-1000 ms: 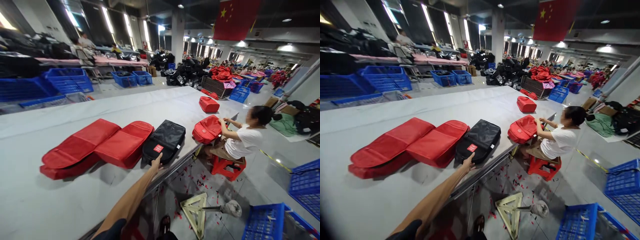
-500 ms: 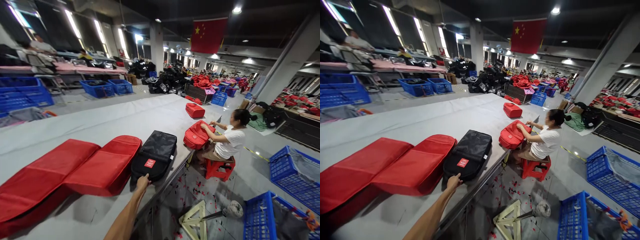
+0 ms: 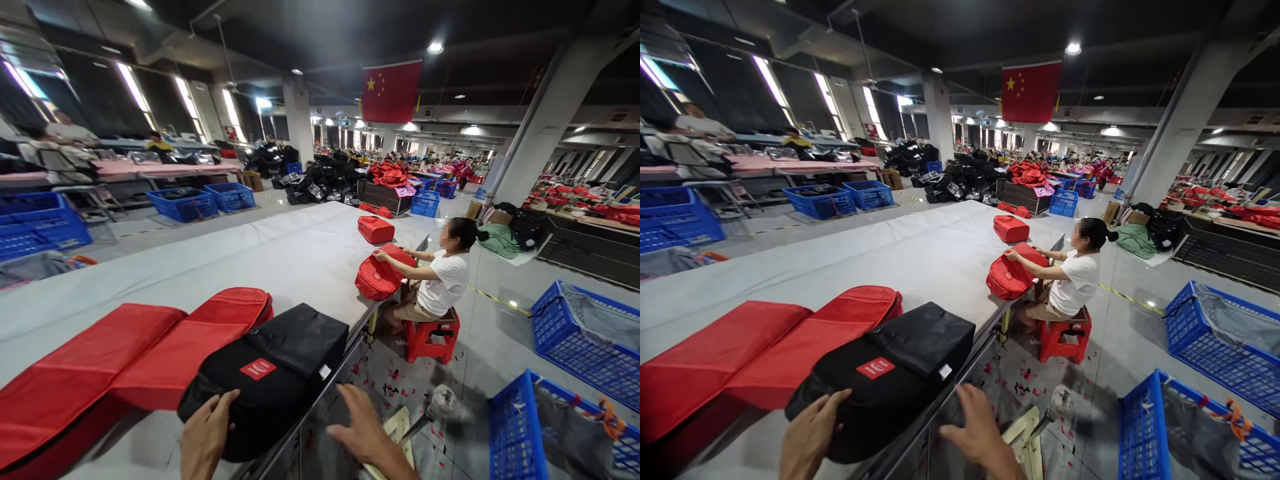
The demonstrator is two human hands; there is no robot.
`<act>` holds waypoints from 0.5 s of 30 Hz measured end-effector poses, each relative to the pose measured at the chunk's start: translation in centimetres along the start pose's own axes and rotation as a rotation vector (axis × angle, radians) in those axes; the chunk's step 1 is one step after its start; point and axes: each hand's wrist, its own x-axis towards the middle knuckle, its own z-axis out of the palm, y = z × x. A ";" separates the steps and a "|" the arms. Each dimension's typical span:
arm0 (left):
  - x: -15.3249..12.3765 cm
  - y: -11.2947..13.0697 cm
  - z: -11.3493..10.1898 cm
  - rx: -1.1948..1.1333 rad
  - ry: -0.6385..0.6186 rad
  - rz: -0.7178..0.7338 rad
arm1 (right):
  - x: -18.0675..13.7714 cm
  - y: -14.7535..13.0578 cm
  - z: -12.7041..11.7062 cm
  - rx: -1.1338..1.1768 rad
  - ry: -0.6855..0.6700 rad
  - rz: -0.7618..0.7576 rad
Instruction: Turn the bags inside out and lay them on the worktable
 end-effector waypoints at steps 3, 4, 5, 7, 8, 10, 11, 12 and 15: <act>-1.8 2.5 -1.6 0.256 -0.025 0.260 | 3.9 -5.3 5.0 0.043 -0.054 -0.315; -2.5 3.3 -1.6 0.350 -0.047 0.372 | 4.8 -6.9 6.3 0.071 -0.043 -0.363; -3.1 4.0 -1.3 0.440 -0.077 0.471 | 5.4 -8.3 7.2 0.104 -0.032 -0.389; -4.5 5.3 -0.1 0.572 -0.144 0.581 | 5.5 -10.3 7.6 0.164 -0.021 -0.398; -5.1 5.8 0.6 0.586 -0.176 0.585 | 5.1 -10.9 7.2 0.185 -0.022 -0.381; -6.3 6.7 2.3 0.480 -0.243 0.558 | 4.3 -11.5 5.6 0.205 -0.013 -0.304; -6.7 7.1 3.0 0.400 -0.271 0.541 | 4.1 -11.6 4.6 0.206 0.003 -0.247; -7.1 7.4 3.6 0.310 -0.282 0.536 | 4.0 -11.5 3.6 0.202 0.024 -0.178; -7.2 7.7 4.8 0.068 -0.099 0.631 | 5.0 -10.6 0.7 0.156 0.122 0.021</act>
